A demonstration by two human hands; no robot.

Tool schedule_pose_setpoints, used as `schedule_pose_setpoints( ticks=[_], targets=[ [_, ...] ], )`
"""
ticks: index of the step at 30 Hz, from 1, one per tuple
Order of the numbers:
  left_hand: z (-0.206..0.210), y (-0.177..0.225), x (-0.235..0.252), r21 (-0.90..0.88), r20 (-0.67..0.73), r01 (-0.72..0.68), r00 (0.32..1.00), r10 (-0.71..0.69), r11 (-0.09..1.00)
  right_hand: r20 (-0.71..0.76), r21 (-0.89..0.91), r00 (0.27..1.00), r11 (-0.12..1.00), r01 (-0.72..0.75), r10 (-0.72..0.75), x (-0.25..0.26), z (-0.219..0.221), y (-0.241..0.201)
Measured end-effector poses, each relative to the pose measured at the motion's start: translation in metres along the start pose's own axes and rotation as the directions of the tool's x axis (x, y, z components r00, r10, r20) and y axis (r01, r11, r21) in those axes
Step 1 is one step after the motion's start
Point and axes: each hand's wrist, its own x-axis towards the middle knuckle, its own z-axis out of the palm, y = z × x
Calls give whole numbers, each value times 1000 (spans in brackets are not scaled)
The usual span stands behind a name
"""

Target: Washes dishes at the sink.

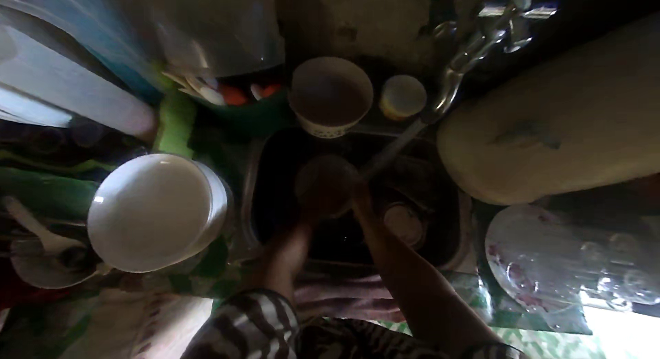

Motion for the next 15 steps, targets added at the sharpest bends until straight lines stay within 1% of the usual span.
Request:
schedule_pose_setpoints(
  ticks=[1, 3, 4, 5, 7, 8, 9, 10, 11, 12, 14, 15],
  targets=[
    [2, 0, 1, 9, 16, 0, 1000, 0, 1000, 1, -4, 1000, 1000, 16, -16, -1, 1, 1],
    [11, 5, 4, 12, -6, 101, 995, -101, 995, 17, -88, 999, 995, 40, -39, -4, 1, -1],
    [9, 14, 2, -27, 19, 126, 992, -126, 992, 22, -119, 999, 992, 46, -44, -4, 2, -1],
    [8, 21, -2, -91, 51, 88, 995, -84, 992, 22, -123, 999, 991, 44, -41, -5, 2, 0],
    [11, 21, -5, -184, 91, -9, 995, 27, 983, 19, -148, 999, 989, 28, -26, -9, 1, 1],
    [14, 17, -3, -211, 95, -7, 995, 27, 978, 1, -149, 1000, 989, 8, -8, -11, -1, -1],
    [14, 16, -1, -228, 92, 28, 996, -7, 973, -20, -137, 1000, 991, -12, 10, -10, -3, -4],
    [11, 18, -3, -215, 88, 64, 995, -45, 975, -34, -121, 999, 992, -25, 21, -9, -4, -6],
    [12, 20, -4, -169, 103, 70, 993, -53, 983, -35, -103, 999, 994, -22, 19, -9, -5, -4],
    [16, 18, -3, -138, 128, 35, 992, -17, 990, -21, -104, 1000, 995, 0, -2, -8, -5, -1],
    [8, 13, -8, -95, 217, -98, 969, 117, 991, 51, -250, 997, 965, 74, -63, -10, -7, -4],
    [-3, 9, -14, -68, 228, -130, 963, 143, 989, 82, -342, 995, 935, 87, -63, -10, -8, -6]
  ],
)
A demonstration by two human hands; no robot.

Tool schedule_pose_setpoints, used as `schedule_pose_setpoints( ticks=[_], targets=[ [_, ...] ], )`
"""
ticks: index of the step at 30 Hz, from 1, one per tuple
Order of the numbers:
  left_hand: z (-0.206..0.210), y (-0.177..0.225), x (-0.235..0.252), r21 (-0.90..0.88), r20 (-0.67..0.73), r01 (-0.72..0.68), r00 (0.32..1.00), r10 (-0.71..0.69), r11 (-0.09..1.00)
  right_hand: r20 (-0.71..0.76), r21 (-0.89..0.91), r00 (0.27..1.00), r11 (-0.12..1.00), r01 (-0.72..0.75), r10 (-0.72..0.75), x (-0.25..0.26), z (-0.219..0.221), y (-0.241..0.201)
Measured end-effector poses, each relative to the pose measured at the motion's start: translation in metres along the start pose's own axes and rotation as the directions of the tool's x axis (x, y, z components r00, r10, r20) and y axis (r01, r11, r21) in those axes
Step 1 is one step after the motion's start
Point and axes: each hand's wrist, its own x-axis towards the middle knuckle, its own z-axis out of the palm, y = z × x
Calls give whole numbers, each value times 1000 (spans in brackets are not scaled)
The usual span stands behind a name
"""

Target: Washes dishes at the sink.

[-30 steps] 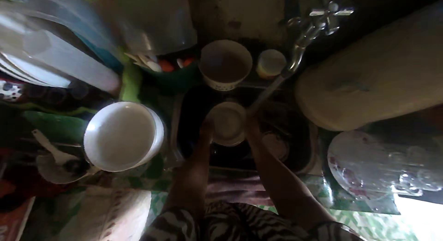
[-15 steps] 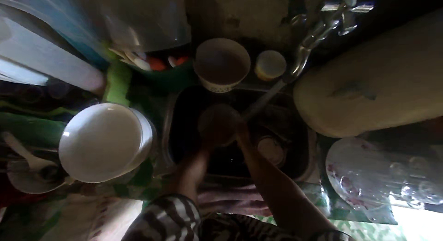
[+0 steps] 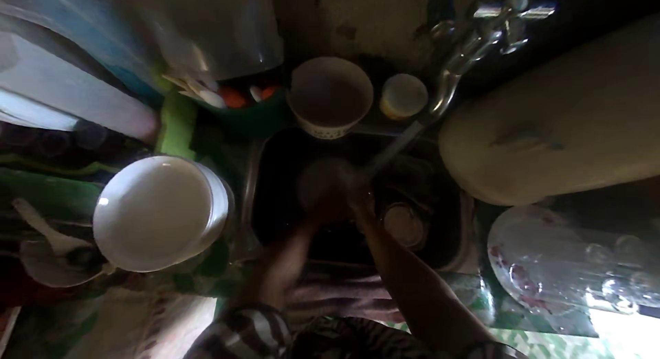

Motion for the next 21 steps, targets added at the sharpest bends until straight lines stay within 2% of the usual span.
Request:
schedule_pose_setpoints(
  ticks=[1, 2, 3, 4, 5, 7, 8, 9, 11, 12, 14, 16, 18, 19, 21],
  targets=[
    [-7, -7, -10, 17, -34, 45, 998, -44, 999, -21, 41, 1000, 999, -20, 21, 0, 0, 3],
    [-15, -11, -21, -17, -101, 179, 979, -180, 984, -54, 141, 998, 989, -37, 45, 0, 1, 8],
    [-20, -18, -25, -51, -177, 306, 934, -310, 951, -78, 220, 996, 975, -32, 50, -1, 1, 10],
    [-21, -20, -28, -93, -246, 368, 892, -380, 925, -96, 258, 994, 966, -17, 43, -2, 2, 10],
    [-14, -23, -28, -139, -332, 356, 862, -382, 924, -113, 282, 993, 959, -10, 43, -2, 6, 11],
    [5, -32, -15, -69, -530, 239, 814, -238, 969, -129, 310, 990, 951, -15, 58, -1, 8, 9],
    [7, -35, -6, -39, -585, 201, 790, -185, 979, -136, 329, 989, 944, -15, 63, -1, 7, 9],
    [4, -35, -1, -69, -628, 190, 755, -190, 979, -148, 361, 987, 933, -7, 65, 0, 7, 11],
    [-11, -33, -2, -334, -612, 179, 705, -358, 925, -147, 432, 987, 902, 9, 60, 2, 9, 16],
    [-22, -30, -6, -500, -562, 170, 683, -467, 849, -134, 455, 989, 891, 8, 59, 3, 11, 16],
    [-40, -23, -23, -704, -436, 113, 711, -551, 701, -101, 469, 992, 883, -16, 72, 2, 15, 10],
    [-48, -18, -38, -755, -426, 61, 710, -560, 652, -94, 487, 986, 870, -78, 141, 0, 18, -5],
    [-47, -9, -51, -757, -499, -8, 652, -571, 653, -123, 442, 973, 888, -125, 198, -1, 20, -20],
    [-45, -5, -56, -750, -534, -35, 621, -574, 661, -136, 405, 971, 906, -126, 196, 1, 21, -23],
    [-39, -3, -60, -746, -583, -89, 565, -583, 660, -149, 238, 984, 970, -60, 97, 10, 23, -24]
  ],
)
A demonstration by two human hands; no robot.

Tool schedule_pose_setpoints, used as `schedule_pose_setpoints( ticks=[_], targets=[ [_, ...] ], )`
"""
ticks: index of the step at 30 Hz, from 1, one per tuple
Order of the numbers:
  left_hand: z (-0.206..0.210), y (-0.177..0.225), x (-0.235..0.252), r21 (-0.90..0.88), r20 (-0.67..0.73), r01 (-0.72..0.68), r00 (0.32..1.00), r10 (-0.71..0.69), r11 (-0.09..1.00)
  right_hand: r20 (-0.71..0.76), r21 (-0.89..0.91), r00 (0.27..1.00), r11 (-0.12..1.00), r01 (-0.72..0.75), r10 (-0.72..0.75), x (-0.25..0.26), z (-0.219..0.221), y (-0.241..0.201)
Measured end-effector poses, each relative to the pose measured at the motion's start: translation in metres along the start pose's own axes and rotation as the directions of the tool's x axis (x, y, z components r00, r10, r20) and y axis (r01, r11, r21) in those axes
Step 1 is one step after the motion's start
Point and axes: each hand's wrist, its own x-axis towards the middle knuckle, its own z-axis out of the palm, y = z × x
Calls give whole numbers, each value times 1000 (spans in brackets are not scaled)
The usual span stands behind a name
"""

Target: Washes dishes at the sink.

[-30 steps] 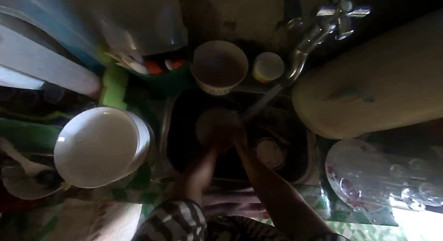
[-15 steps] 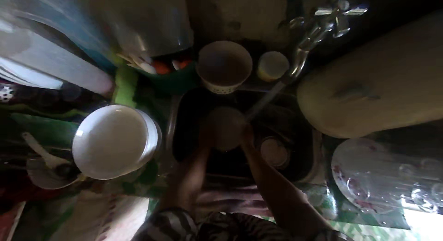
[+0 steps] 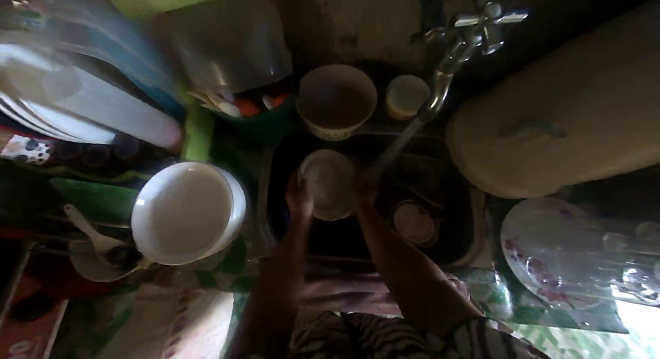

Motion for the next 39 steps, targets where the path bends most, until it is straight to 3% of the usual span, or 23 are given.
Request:
schedule_pose_setpoints(
  ticks=[2, 6, 8, 14, 18, 24, 27, 33, 38, 39],
  targets=[
    [2, -9, -2, -50, -72, 29, 997, -33, 998, 91, -191, 994, 978, 85, -68, 3, -7, -4],
    [3, -12, -5, -63, -107, 92, 989, -98, 994, 91, -94, 993, 992, 87, -78, -3, -33, -11],
    [7, -15, -7, -77, -88, 91, 991, -98, 993, 91, -130, 991, 985, 111, -99, -5, -46, -12],
    [34, -18, -11, -112, -123, 191, 971, -204, 975, -37, -129, 996, 988, 81, -87, -17, -74, -22],
    [53, -32, -9, -160, -127, 197, 968, -218, 967, -4, -279, 986, 947, 162, -169, -25, -95, -34],
    [59, -39, -13, -186, -23, 231, 971, -239, 955, 63, -199, 987, 967, 158, -148, -22, -103, -20],
    [61, -43, -14, -316, -10, 256, 962, -273, 914, 116, -159, 973, 963, 218, -201, -25, -109, -17],
    [71, -44, -16, -386, 80, 180, 984, -161, 905, 130, -186, 909, 891, 415, -396, -52, -135, -37],
    [74, -30, -21, -286, 143, 121, 986, -82, 951, 213, -177, 878, 867, 466, -428, -61, -143, -44],
    [72, -28, -22, -182, 160, 83, 986, -54, 980, 251, -197, 865, 852, 486, -435, -60, -145, -44]
  ],
)
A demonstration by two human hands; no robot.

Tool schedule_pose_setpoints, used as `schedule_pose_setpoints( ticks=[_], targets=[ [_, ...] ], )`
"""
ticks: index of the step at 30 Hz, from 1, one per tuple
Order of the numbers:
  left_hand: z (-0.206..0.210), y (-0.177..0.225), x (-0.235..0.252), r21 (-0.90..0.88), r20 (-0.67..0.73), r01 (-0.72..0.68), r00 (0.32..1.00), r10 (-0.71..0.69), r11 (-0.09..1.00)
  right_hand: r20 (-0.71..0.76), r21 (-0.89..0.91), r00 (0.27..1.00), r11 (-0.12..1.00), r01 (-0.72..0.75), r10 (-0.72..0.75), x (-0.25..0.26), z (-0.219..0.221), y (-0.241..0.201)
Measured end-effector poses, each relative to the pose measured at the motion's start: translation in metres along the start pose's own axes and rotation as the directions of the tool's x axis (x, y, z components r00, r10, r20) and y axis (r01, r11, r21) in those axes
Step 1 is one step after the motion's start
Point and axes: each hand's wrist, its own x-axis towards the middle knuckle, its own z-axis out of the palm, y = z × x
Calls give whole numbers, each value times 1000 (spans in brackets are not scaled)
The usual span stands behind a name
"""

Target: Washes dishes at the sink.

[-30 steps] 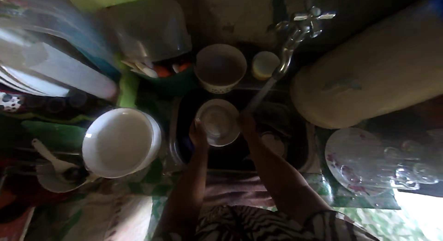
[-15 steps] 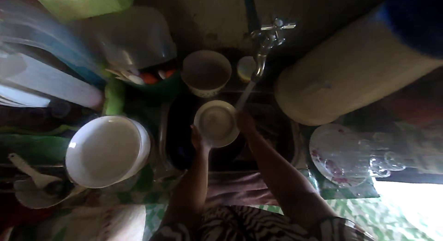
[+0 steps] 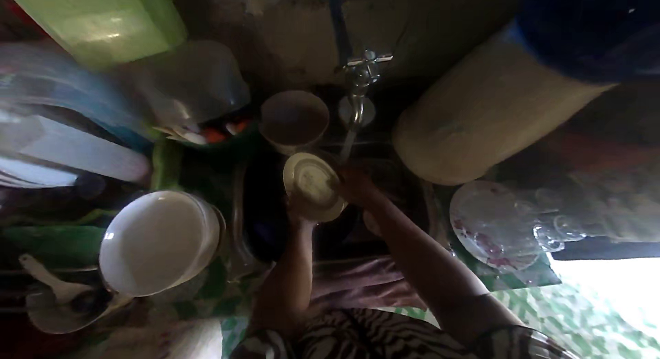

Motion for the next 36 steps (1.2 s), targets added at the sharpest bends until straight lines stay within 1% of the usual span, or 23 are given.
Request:
schedule_pose_setpoints(
  ticks=[1, 2, 5, 6, 7, 8, 9, 10, 11, 13, 14, 15, 16, 17, 18, 19, 20, 23, 25, 28, 32, 34, 36],
  targets=[
    [-1, 4, -1, 193, -8, -33, 999, 36, 981, 28, -41, 999, 999, 21, -20, -1, -1, 0],
    [1, 5, -1, 309, -27, -53, 998, 64, 950, 43, -76, 999, 997, 33, -30, -3, -2, 0],
    [3, 3, 2, 445, -12, -98, 993, 116, 890, -1, -137, 1000, 990, 26, -26, -8, -3, 3],
    [2, 2, 1, 435, 1, -124, 991, 137, 892, -37, -144, 999, 989, 25, -31, -8, -1, 5],
    [3, 1, 2, 358, 9, -141, 989, 148, 923, -75, -138, 997, 990, 25, -36, -9, 1, 8],
    [4, 0, 2, 220, 16, -147, 989, 147, 964, -95, -127, 995, 992, 20, -33, -11, 1, 9],
    [7, 0, 2, 22, 19, -121, 993, 120, 992, -97, -96, 995, 995, 15, -24, -13, -1, 10],
    [10, 0, 3, -126, 8, -89, 996, 90, 988, -71, -42, 997, 999, 9, -12, -14, -3, 9],
    [12, 0, 1, -134, -4, -76, 997, 76, 988, -37, 20, 999, 1000, 6, -6, -13, -5, 11],
    [12, -3, -6, 85, 0, -130, 991, 130, 988, -5, 158, 999, 987, 43, -42, -11, -2, 18],
    [13, -4, -7, 227, 15, -180, 983, 181, 957, -22, 175, 997, 982, 72, -70, -9, 0, 19],
    [14, -1, -7, 257, 32, -196, 980, 194, 946, -52, 156, 994, 983, 100, -93, -8, 0, 19],
    [17, -2, -2, 129, 60, -162, 986, 155, 978, -72, 119, 991, 986, 119, -111, -7, -1, 18],
    [20, -5, 3, -57, 104, -83, 991, 88, 995, -72, 70, 990, 989, 127, -122, -8, -3, 16],
    [23, -5, 7, -222, 149, 24, 989, 10, 975, -70, 11, 989, 991, 132, -131, -10, -3, 15],
    [27, -1, 9, -326, 151, 110, 987, -63, 939, -72, -50, 987, 989, 142, -146, -12, -3, 15],
    [33, 8, 8, -378, 132, 146, 986, -103, 914, -82, -98, 984, 983, 153, -161, -13, -3, 14],
    [47, 35, 2, -381, 67, 167, 986, -153, 909, -128, -190, 978, 971, 142, -168, -20, -13, 10],
    [57, 42, 3, -372, 70, 168, 986, -153, 913, -202, -179, 964, 974, 137, -173, -23, -22, 11],
    [69, 48, 4, -387, 131, 186, 981, -145, 903, -297, -126, 943, 986, 114, -147, -29, -35, 14],
    [82, 54, -5, -347, 277, 258, 947, -164, 902, -386, -113, 903, 981, 159, -191, -46, -39, 33],
    [86, 53, -11, -292, 317, 274, 932, -178, 916, -405, -53, 904, 991, 126, -137, -58, -38, 41],
    [87, 53, -15, -244, 343, 249, 926, -157, 937, -463, 4, 882, 994, 108, -94, -67, -36, 48]
  ],
)
